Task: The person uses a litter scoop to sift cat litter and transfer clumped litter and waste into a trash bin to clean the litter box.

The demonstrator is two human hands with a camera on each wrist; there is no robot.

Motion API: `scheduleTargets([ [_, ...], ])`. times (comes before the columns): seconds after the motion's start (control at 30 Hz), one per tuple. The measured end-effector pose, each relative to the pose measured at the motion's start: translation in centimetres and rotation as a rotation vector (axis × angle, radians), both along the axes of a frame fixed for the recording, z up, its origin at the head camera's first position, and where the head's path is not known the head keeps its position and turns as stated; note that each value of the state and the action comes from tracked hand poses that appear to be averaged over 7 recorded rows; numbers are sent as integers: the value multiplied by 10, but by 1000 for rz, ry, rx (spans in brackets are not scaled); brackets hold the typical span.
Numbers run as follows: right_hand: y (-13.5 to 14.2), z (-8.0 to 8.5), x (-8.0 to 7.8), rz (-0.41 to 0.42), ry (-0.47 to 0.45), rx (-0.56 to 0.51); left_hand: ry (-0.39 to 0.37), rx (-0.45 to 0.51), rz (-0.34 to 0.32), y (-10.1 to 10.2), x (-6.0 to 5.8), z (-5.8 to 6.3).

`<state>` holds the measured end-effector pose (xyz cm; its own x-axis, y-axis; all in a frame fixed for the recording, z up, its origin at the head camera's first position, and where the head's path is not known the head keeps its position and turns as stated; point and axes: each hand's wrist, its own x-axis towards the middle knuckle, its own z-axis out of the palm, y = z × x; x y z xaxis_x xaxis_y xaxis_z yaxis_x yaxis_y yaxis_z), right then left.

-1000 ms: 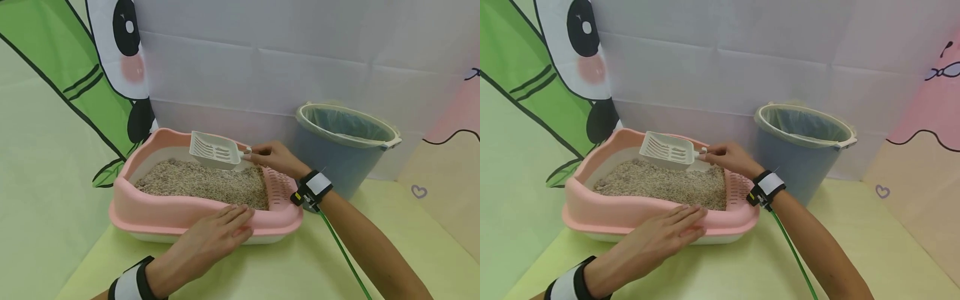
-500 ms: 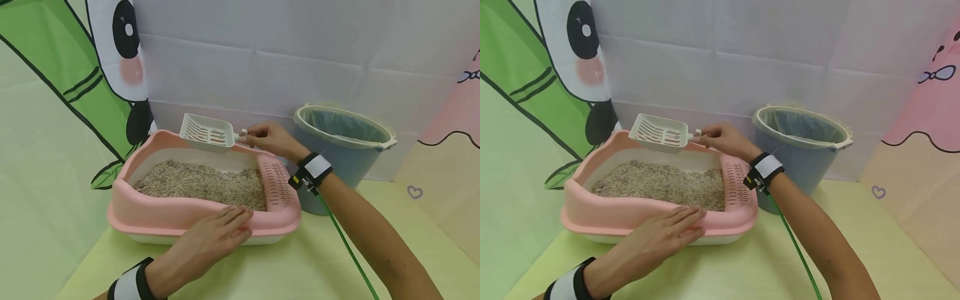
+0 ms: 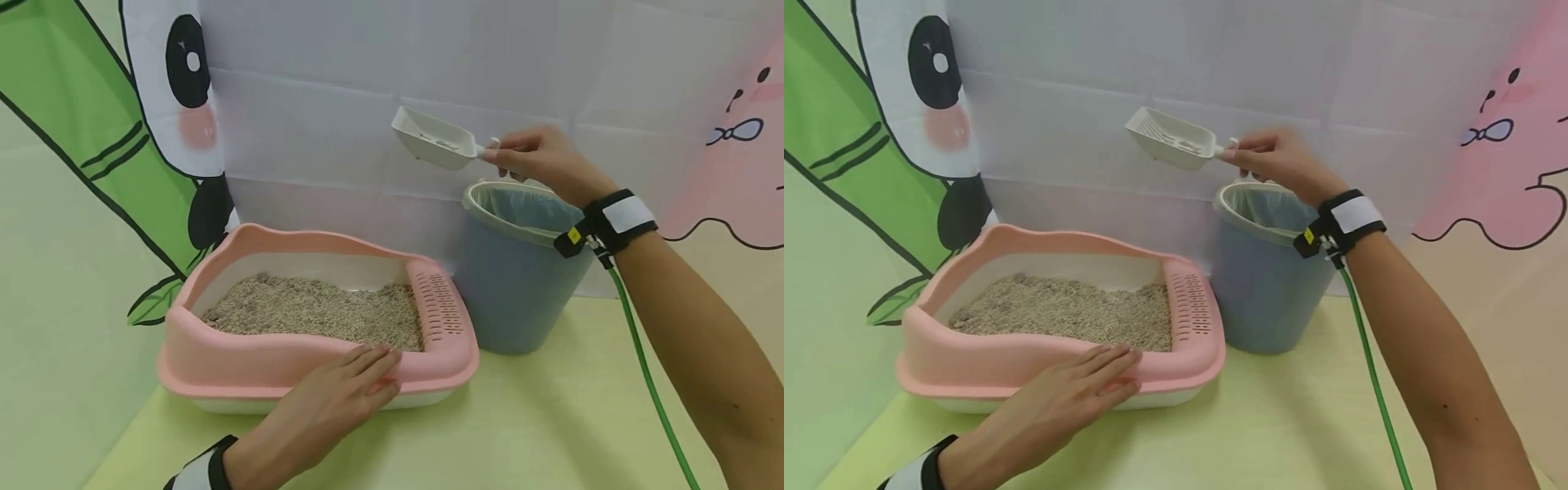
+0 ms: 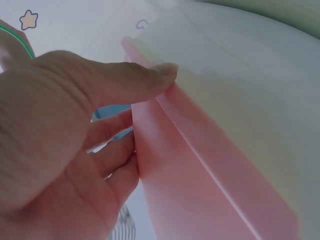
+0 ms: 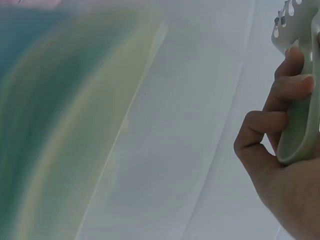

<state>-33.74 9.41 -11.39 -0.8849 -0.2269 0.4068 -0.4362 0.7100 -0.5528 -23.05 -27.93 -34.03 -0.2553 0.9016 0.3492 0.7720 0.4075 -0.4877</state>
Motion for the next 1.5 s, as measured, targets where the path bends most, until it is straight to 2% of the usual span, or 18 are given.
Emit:
scheduleTargets([
  [0.13,46,-10,6,-164,47,122,17,21,-9,-6,2,-6],
  [0.2,64,-21,9,-246,112,195,6,13,-3,-8,2,-7],
  [0.3,83,-40,13,-338,255,316,-13,9,4,-9,0,-8],
  [0.43,94,-63,12,-355,516,538,-32,27,-3,-9,-3,-7],
  [0.57,96,-74,11,-328,757,865,-30,42,-8,-5,-6,-8],
  [0.67,97,-72,13,-329,806,1094,-30,21,3,1,-8,-7],
  [0.73,97,-68,14,-331,802,1187,-39,1,13,5,-9,-6],
  [0.8,96,-63,15,-344,799,1204,-44,-5,18,8,-10,-5],
  [0.83,96,-61,15,-352,809,1178,-43,-1,16,9,-10,-4],
  [0.9,94,-56,19,-373,828,1064,-34,8,4,12,-10,-4],
  [0.97,87,-50,25,-391,829,891,-15,12,-5,14,-10,-3],
  [1.03,73,-42,32,-386,789,722,-4,7,-4,15,-10,-2],
  [1.1,53,-34,39,-349,668,588,12,2,4,15,-10,-1],
  [1.17,27,-27,42,-289,508,535,30,5,21,14,-10,-1],
  [1.23,1,-25,40,-223,328,535,52,16,35,13,-10,-1],
  [1.33,-31,-36,27,-110,143,615,78,40,40,11,-10,-1],
  [1.5,-74,-70,-2,-4,-31,749,93,73,28,12,-9,-4],
])
